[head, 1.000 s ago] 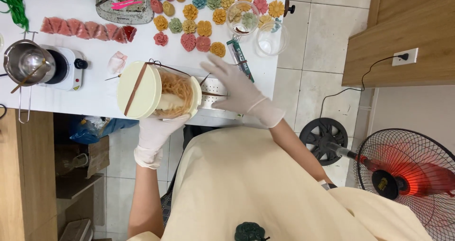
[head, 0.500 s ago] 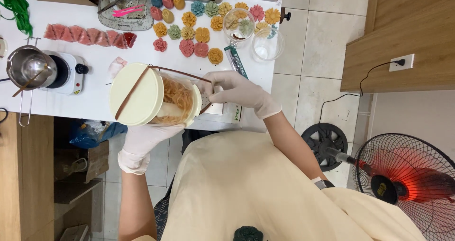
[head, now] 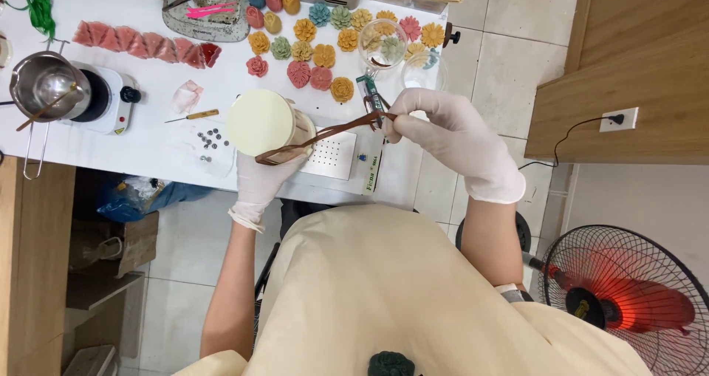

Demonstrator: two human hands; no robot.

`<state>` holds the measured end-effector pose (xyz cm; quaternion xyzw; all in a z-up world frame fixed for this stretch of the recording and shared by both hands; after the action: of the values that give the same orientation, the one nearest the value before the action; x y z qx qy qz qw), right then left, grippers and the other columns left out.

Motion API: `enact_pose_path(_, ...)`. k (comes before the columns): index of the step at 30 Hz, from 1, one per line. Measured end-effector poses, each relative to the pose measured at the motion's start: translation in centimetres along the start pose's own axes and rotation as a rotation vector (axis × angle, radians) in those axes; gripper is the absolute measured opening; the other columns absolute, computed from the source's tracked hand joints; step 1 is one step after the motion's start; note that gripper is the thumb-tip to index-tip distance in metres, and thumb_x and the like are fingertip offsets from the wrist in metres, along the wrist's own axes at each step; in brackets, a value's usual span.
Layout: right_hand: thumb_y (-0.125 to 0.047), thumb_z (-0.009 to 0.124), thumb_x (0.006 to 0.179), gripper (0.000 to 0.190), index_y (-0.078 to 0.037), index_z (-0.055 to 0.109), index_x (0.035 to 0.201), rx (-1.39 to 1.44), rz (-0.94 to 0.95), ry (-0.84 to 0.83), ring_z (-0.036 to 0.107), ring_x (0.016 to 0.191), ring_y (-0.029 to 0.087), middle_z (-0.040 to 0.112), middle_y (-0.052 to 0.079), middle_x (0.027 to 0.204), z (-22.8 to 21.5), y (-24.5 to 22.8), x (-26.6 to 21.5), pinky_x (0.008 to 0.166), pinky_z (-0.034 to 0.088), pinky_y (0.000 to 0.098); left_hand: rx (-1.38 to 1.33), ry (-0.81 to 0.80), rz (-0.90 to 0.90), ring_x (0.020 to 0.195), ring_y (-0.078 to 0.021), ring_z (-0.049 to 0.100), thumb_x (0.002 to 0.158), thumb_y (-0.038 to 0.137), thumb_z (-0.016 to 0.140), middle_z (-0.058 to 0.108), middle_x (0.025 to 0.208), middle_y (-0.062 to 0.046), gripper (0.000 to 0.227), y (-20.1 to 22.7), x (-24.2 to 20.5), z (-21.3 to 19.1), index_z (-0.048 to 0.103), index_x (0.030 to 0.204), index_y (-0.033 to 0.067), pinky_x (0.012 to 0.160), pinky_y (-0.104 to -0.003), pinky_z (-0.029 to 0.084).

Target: The recorder assembles a decorative candle display by placing wax flowers, a bear figurine, and nesting material inside a clear stand and securing it with ribbons.

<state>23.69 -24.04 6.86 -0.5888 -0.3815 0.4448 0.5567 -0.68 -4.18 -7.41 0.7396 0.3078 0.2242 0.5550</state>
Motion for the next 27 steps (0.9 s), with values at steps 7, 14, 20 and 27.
enact_pose_path(7, -0.029, 0.078, 0.088, 0.049, -0.008, 0.067, 0.131, -0.893, -0.082, -0.16, 0.06, 0.11, 0.033, 0.068, 0.015, 0.118, 0.9, 0.1, 0.9, 0.091, 0.048, 0.041, 0.111, 0.069, 0.059, 0.11, -0.0219, 0.071, 0.071, 0.02, 0.095, 0.071, 0.121, -0.012, 0.066, -1.5, -0.1, 0.5, 0.063, 0.125, 0.0009, 0.096, -0.035, 0.058)
enact_pose_path(14, -0.039, 0.076, 0.088, 0.042, -0.015, 0.068, 0.122, -0.942, -0.053, -0.02, 0.065, 0.107, 0.026, 0.068, 0.006, 0.112, 5.9, 2.4, 1.5, 0.088, 0.052, 0.0395, 0.281, 0.157, 0.164, 0.111, -0.0303, 0.069, 0.071, 0.026, 0.096, 0.067, 0.12, -0.016, 0.069, -2.4, 0.0, 1.1, 0.061, 0.125, 0.0002, 0.094, -0.04, 0.056)
enact_pose_path(20, -0.043, 0.081, 0.075, 0.05, -0.018, 0.071, 0.117, -0.924, 0.135, -0.166, 0.066, 0.091, 0.026, 0.068, 0.004, 0.092, 9.9, 9.7, 2.5, 0.076, 0.052, 0.0406, 0.323, 0.208, 0.17, 0.109, -0.0329, 0.066, 0.067, 0.03, 0.098, 0.065, 0.118, -0.018, 0.075, -3.5, 0.1, 1.7, 0.06, 0.123, -0.0005, 0.093, -0.042, 0.055)
enact_pose_path(27, -0.046, 0.081, 0.073, 0.051, -0.013, 0.069, 0.11, -1.272, 0.035, -0.154, 0.069, 0.088, 0.028, 0.07, 0.008, 0.092, 13.6, 14.5, 1.8, 0.071, 0.054, 0.0442, 0.288, 0.198, 0.17, 0.109, -0.0334, 0.068, 0.069, 0.031, 0.098, 0.067, 0.118, -0.017, 0.073, -2.3, 0.2, 1.3, 0.06, 0.123, 0.0006, 0.096, -0.043, 0.055)
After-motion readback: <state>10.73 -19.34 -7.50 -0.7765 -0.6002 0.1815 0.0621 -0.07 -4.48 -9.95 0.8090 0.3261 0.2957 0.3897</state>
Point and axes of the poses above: each hand's wrist, its own x-axis towards the middle knuckle, its own z-axis out of the palm, y = z × x, the point moved 1 cm from there along x, towards the middle knuckle
